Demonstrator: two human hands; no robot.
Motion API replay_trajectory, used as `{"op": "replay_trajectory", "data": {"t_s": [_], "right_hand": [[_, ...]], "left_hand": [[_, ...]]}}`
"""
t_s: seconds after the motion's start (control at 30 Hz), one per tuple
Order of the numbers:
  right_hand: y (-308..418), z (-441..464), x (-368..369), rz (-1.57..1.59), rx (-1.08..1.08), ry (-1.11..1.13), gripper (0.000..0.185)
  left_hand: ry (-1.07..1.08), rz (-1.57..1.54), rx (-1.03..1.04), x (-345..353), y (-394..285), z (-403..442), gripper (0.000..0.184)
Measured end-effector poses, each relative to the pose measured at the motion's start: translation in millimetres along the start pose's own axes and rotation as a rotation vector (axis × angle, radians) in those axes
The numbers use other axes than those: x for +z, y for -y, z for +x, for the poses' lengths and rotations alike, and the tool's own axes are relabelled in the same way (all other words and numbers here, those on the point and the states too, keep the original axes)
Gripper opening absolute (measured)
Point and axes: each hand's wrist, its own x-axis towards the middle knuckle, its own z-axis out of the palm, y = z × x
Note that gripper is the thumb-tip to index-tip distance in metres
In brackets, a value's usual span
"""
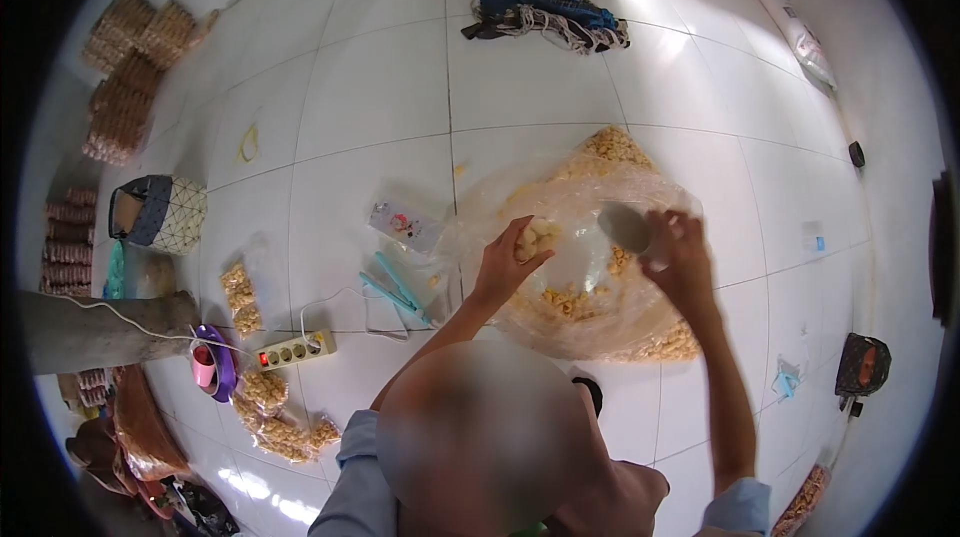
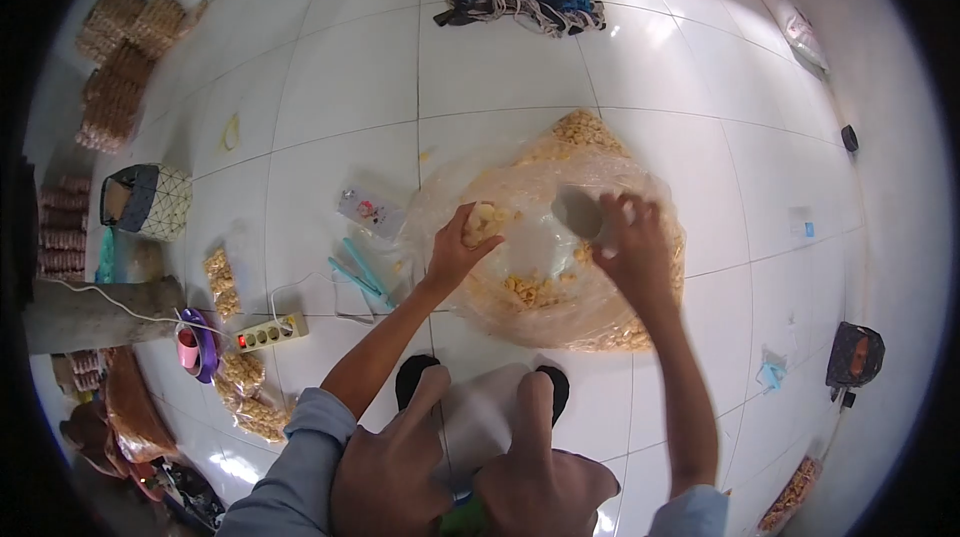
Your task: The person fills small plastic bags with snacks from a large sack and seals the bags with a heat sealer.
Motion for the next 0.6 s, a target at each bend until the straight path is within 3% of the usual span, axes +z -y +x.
{"op": "replay_trajectory", "data": {"t_s": [0.13,0.2,0.27,0.33,0.37,0.43,0.6], "right_hand": [[-5,-45,116,0.118,0.115,0.158,0.059],[4,-55,136,0.117,0.127,0.174,0.057],[9,-50,136,0.113,0.139,0.172,0.055],[21,-25,109,0.311,0.065,-0.184,0.046],[29,-14,85,0.306,0.055,-0.208,0.046],[75,7,-5,1.231,0.193,0.014,0.04],[150,10,-111,1.316,0.034,-0.074,0.028]], "left_hand": [[0.076,-0.235,-0.034,-2,10,-3,0.052],[0.088,-0.309,-0.029,-3,3,-4,0.051],[0.134,-0.622,-0.107,-9,-19,-3,0.048],[0.168,-0.679,-0.108,-21,-49,-3,0.046],[0.206,-0.743,-0.124,-26,-67,-2,0.045],[0.252,-0.784,-0.073,-34,-98,0,0.045],[0.29,-0.741,0.05,-77,-189,-12,0.046]]}}
